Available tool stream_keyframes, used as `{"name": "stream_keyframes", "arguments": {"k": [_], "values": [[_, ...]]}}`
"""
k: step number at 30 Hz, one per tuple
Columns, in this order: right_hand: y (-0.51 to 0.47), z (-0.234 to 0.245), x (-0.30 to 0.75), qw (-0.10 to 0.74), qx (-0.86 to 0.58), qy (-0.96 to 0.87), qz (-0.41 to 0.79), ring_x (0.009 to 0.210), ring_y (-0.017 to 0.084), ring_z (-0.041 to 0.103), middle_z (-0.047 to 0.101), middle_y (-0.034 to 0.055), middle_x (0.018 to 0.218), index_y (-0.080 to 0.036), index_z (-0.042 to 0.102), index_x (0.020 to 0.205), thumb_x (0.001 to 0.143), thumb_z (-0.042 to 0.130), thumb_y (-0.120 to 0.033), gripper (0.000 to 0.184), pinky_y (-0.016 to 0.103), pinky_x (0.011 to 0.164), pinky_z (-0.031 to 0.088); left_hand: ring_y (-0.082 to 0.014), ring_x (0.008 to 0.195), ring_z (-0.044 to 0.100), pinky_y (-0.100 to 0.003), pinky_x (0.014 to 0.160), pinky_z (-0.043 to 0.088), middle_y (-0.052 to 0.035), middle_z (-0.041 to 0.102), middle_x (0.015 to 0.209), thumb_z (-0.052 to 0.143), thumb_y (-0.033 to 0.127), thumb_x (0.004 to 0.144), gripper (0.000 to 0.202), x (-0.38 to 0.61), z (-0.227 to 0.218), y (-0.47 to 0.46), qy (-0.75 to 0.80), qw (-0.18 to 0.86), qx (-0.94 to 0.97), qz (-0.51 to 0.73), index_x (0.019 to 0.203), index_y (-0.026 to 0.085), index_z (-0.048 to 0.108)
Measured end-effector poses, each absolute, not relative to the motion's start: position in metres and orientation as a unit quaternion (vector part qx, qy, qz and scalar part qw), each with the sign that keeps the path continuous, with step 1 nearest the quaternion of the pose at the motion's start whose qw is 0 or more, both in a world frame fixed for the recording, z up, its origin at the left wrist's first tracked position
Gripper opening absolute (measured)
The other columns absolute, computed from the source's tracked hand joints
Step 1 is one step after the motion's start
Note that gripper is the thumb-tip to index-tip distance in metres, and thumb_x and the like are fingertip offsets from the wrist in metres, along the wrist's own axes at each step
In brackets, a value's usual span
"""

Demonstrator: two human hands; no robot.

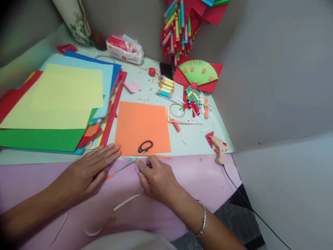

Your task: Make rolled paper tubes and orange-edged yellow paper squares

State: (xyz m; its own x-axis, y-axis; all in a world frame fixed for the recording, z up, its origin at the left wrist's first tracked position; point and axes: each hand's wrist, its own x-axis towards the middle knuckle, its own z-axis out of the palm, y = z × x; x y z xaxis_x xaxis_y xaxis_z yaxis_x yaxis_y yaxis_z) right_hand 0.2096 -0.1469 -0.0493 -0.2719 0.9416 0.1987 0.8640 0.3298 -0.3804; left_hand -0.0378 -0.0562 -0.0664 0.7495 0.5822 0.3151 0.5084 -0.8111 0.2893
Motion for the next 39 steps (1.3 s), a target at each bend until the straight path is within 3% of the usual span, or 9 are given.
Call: {"name": "stream_keyframes", "arguments": {"k": [20, 29, 37, 39], "values": [[-0.139, -0.049, 0.198, 0.188, -0.557, -0.807, 0.061, 0.076, 0.017, 0.058, 0.058, 0.0087, 0.094, -0.017, 0.062, 0.128, 0.094, 0.050, -0.026, 0.038, 0.025, 0.055, 0.045, -0.0243, 0.142, 0.042, -0.040, 0.121, 0.027, -0.0115, 0.051, 0.150, 0.046, 0.013, 0.083, 0.057, -0.042, -0.067, -0.054, 0.279, 0.122, 0.934, 0.187, 0.139, 0.010, 0.055], [-0.153, -0.039, 0.214, 0.206, -0.537, -0.810, 0.120, 0.081, 0.019, 0.057, 0.058, 0.0094, 0.096, -0.019, 0.063, 0.129, 0.091, 0.053, -0.023, 0.039, 0.029, 0.063, 0.050, -0.0230, 0.141, 0.044, -0.040, 0.121, 0.028, -0.0084, 0.050, 0.150, 0.044, 0.014, 0.086, 0.056, -0.045, -0.070, -0.053, 0.289, 0.159, 0.920, 0.211, 0.141, 0.014, 0.055], [-0.154, -0.031, 0.243, 0.319, -0.525, -0.755, 0.228, 0.081, 0.017, 0.058, 0.057, 0.0077, 0.098, -0.021, 0.065, 0.127, 0.089, 0.059, -0.021, 0.039, 0.031, 0.071, 0.051, -0.0255, 0.126, 0.060, -0.040, 0.111, 0.043, -0.0075, 0.066, 0.134, 0.047, 0.031, 0.090, 0.044, -0.029, -0.048, -0.057, 0.407, 0.249, 0.843, 0.249, 0.128, 0.021, 0.066], [-0.149, -0.028, 0.247, 0.346, -0.517, -0.734, 0.273, 0.080, 0.016, 0.057, 0.056, 0.0071, 0.098, -0.023, 0.066, 0.126, 0.088, 0.060, -0.021, 0.038, 0.029, 0.070, 0.050, -0.0271, 0.121, 0.063, -0.038, 0.097, 0.054, -0.0068, 0.067, 0.133, 0.050, 0.040, 0.088, 0.046, -0.020, -0.039, -0.053, 0.454, 0.296, 0.807, 0.233, 0.127, 0.024, 0.066]]}}
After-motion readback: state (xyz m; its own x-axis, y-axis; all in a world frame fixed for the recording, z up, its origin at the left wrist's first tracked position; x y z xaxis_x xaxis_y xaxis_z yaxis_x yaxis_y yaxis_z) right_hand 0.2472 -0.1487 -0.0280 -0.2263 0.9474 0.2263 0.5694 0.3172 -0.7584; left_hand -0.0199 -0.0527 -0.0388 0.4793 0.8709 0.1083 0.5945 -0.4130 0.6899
